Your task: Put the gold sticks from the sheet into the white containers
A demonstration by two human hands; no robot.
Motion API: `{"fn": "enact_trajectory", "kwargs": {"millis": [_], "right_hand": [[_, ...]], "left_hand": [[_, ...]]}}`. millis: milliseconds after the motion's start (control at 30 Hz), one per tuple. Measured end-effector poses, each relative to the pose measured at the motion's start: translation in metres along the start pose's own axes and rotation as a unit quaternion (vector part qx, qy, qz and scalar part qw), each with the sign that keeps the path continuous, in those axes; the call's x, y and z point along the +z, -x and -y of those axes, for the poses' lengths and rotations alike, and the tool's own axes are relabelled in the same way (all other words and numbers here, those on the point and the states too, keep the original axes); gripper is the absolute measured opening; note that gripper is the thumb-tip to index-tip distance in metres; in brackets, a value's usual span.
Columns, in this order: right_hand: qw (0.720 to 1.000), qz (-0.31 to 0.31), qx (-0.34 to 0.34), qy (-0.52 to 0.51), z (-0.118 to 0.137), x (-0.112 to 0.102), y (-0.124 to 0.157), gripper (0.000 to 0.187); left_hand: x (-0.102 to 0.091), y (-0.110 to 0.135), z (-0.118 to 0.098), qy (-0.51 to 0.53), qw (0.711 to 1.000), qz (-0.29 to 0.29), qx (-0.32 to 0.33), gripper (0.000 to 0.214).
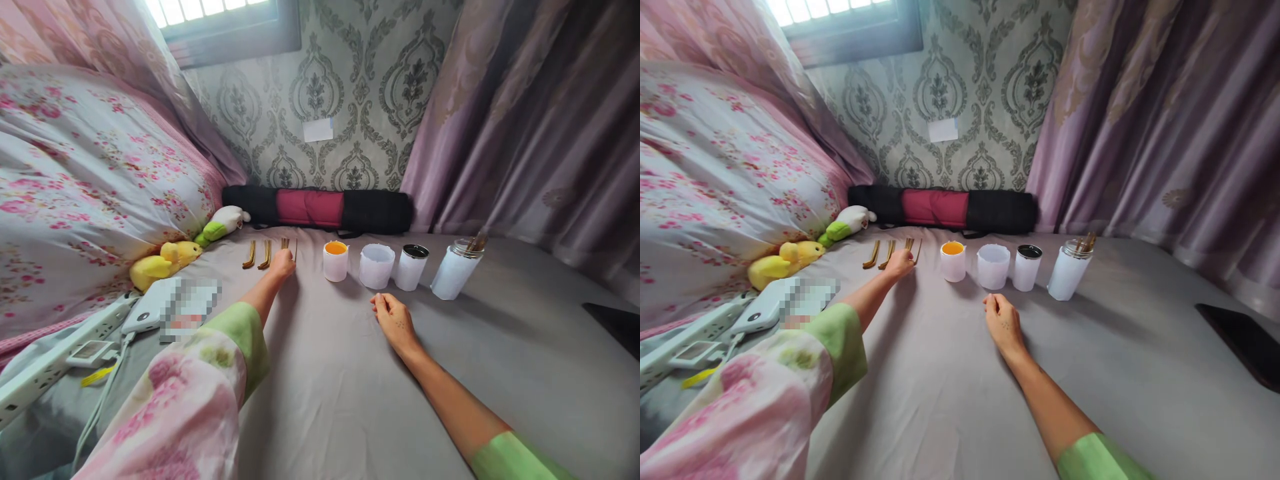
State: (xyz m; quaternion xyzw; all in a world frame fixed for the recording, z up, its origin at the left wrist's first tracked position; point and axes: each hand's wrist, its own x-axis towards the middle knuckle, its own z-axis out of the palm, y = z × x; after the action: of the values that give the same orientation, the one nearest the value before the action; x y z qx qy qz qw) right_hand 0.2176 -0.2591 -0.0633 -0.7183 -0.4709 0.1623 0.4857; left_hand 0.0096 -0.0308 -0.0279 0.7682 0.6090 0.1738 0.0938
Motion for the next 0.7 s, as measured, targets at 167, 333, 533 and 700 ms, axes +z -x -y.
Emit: {"fn": "enact_trajectory", "kwargs": {"millis": [167, 333, 533, 700], "right_hand": [[1.0, 0.005, 0.004, -0.004, -0.002, 0.001, -0.001, 0.038], [1.0, 0.005, 0.005, -0.008, -0.004, 0.003, -0.003, 0.039], [1.0, 0.011, 0.011, -0.009, -0.003, 0.003, -0.002, 0.038], [1.0, 0.013, 0.018, -0.008, -0.001, 0.003, -0.002, 0.036]], "left_hand": [[0.005, 0.0, -0.003, -0.016, 1.0, 0.013, 0.003, 0.024], [0.011, -0.001, -0.004, -0.021, 1.0, 0.017, 0.0, 0.026], [0.015, -0.008, 0.0, -0.019, 1.0, 0.022, 0.003, 0.026], [0.019, -0.012, 0.001, -0.01, 1.0, 0.024, -0.006, 0.024]]}}
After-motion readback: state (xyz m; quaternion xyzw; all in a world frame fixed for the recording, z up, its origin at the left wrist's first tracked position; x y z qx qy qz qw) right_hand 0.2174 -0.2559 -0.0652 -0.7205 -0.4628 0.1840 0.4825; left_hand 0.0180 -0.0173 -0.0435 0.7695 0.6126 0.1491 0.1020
